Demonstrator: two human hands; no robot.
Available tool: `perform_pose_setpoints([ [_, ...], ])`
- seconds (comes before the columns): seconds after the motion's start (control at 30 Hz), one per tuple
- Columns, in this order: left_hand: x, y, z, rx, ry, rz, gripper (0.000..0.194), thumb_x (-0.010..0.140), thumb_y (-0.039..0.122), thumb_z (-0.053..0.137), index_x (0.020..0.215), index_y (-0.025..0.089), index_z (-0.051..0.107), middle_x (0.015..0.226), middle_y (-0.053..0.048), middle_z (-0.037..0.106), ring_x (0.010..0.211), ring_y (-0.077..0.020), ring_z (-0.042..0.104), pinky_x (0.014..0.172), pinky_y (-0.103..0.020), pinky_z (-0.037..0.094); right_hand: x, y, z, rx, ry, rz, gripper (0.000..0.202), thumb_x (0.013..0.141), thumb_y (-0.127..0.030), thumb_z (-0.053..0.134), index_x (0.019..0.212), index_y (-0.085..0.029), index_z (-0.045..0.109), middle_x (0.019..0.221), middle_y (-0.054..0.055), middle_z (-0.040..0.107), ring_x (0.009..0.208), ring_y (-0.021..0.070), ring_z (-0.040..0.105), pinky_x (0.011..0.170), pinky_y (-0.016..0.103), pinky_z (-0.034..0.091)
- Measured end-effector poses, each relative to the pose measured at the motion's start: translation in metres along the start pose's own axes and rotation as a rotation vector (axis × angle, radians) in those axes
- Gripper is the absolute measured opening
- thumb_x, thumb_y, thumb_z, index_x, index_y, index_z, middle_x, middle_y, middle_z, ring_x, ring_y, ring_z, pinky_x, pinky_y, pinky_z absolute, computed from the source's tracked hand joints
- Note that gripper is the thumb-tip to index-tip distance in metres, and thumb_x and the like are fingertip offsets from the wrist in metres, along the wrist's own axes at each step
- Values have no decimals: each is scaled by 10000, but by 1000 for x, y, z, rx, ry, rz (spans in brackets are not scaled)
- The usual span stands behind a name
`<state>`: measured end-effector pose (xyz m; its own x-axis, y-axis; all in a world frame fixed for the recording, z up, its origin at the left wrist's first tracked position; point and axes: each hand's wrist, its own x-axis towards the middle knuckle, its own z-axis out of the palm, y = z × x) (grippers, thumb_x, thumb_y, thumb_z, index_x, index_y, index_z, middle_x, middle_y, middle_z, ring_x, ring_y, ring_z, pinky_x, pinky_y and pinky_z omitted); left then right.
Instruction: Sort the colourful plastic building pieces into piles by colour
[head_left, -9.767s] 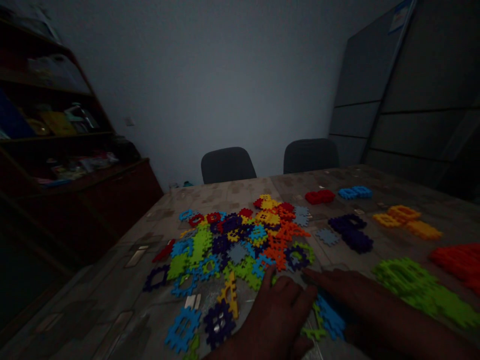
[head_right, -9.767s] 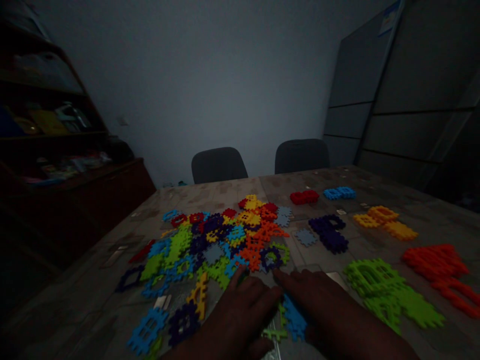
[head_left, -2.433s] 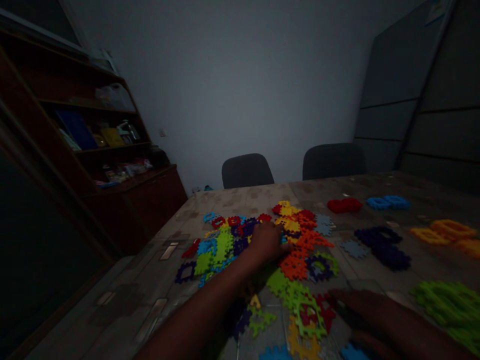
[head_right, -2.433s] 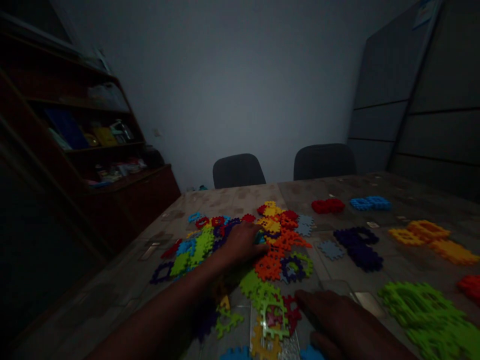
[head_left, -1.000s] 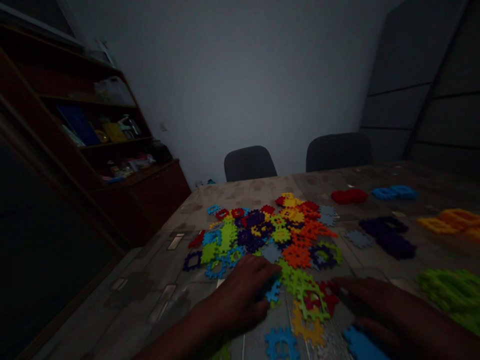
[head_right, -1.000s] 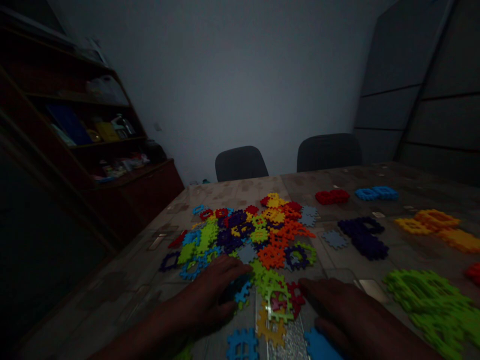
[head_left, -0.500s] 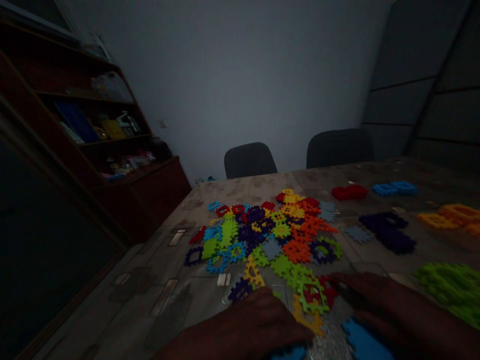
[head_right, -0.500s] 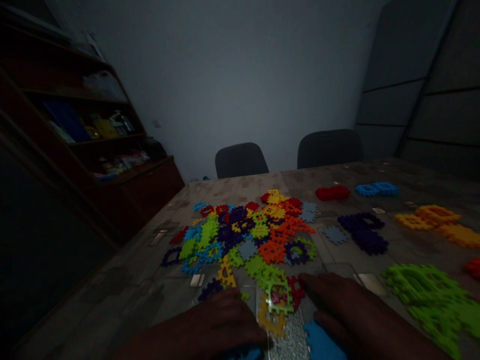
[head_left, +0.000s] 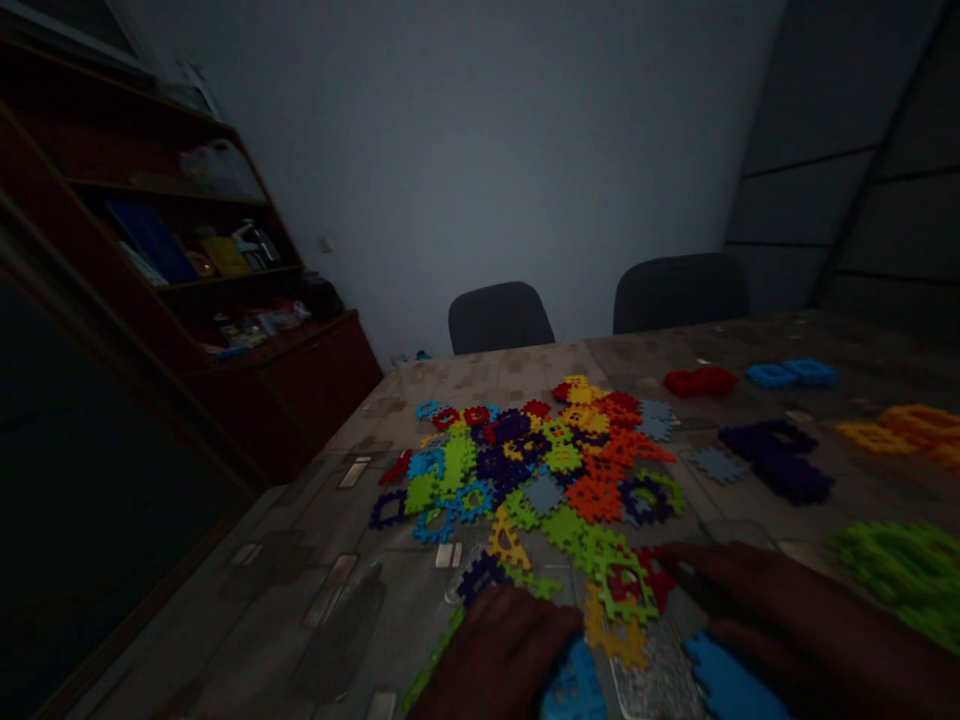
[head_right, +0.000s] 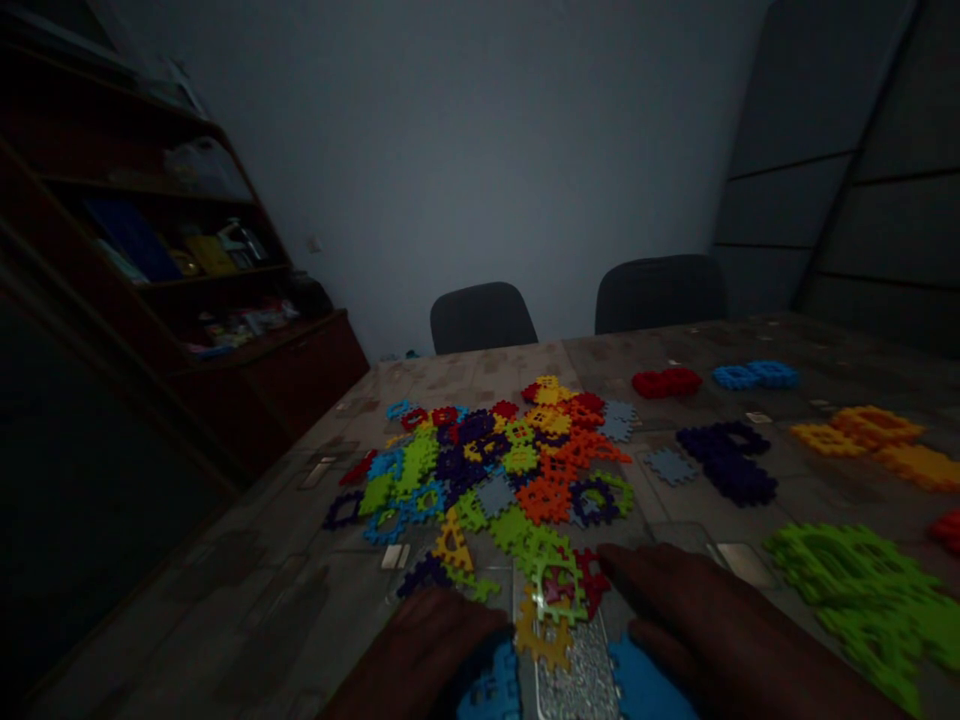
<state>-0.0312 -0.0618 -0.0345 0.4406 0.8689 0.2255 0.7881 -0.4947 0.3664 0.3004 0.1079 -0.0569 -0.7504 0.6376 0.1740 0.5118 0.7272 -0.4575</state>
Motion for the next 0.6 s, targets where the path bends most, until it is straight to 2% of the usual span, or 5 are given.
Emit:
perform_pose_setpoints([
  [0.17,1,0,1,-50,-17,-22,641,1087,735,339,1533,281,418,1257,-100,741,1067,-259,700,921,-360,506,0,-11,-7,-11,65,-23,482,976,-465,625,1453,-426,682,1376,69,751,1174,398,751,977,545,655],
  [0.37,2,2,1,-33,-62,-70,717,1049,793,288,1516,272,447,1305,-109,730,1135,-283,693,971,-390,497,2,-9,-11,2,38,3,489,949,-450,657,1437,-454,686,1383,41,748,1180,391,750,976,543,653],
  [0.47,2,2,10,27,-84,-102,789,1028,814,222,1525,247,455,1217,-121,743,1062,-293,702,920,-407,514,-1,-1,-13,1,58,32,535,955,-505,658,1488,-464,637,1436,44,713,1229,410,720,1001,570,634],
  [0.6,-3,-9,29,42,30,-83,840,1001,853,186,1531,258,454,1123,-106,747,977,-286,692,909,-428,522,-20,4,-13,-79,22,73,665,949,-572,674,1586,-500,495,1593,16,575,1377,433,607,1092,635,552],
])
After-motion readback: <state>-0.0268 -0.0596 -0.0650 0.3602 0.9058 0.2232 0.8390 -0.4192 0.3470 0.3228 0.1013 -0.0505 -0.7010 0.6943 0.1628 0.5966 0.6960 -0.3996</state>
